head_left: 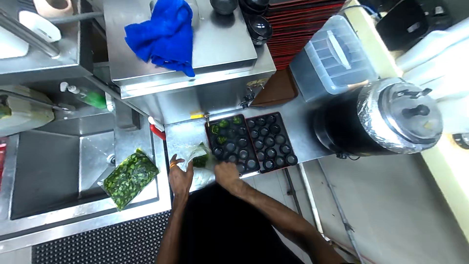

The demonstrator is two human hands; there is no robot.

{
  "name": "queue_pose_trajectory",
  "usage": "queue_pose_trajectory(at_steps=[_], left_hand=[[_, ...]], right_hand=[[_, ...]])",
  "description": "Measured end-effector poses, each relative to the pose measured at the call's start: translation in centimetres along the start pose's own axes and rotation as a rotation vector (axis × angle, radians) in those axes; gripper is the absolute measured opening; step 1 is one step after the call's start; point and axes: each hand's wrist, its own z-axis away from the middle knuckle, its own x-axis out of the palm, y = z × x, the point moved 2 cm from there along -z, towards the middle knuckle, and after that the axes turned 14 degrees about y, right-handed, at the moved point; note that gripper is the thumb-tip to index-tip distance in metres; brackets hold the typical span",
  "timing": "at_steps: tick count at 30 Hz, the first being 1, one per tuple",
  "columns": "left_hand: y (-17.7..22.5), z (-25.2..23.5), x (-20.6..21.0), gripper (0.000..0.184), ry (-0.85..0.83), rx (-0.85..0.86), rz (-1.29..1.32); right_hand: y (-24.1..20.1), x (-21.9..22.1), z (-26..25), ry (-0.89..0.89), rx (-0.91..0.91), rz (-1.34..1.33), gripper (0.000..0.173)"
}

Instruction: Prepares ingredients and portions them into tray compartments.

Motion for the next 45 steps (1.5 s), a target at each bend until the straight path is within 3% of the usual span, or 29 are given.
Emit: queue_pose_trajectory(at_steps=[5,12,27,34,40,45], left_hand=[[-0.1,-0.3,-0.4,0.08,-0.021,-0.009,0.014],[-0.5,-0.6,-0.5,0.092,-0.027,-0.041,0.032],[-0.5,-2.0,0.0,0.087,-0.047,-0.082,0.064],[-0.4,-1.9,0.3,0.083,-0.123,-0.065,-0.001],[-0.7,-1.8,-0.4,0.082,-0.182,-0.074,-0.028],[-0.8,-1.4,0.0,0.077,-0.163,-0.064,-0.03]], right_hand=[[-1.2,0.0,-0.2,-0.011,0.038,0.052,0.027],[2.3,-0.7,-0.4,-0.007,0.118,-0.006,0.031],[12.4,-5.1,5.3,0.221,0.167,-0.615,0.027],[16.8,-4.8,0.2,0.289,0.476,-0.336,0.029],[16.5,-4.7,-0.6,0.253,0.534,-0.195,0.039],[15.9,-6.0,0.2,0.275,0.528,-0.169,0.036]])
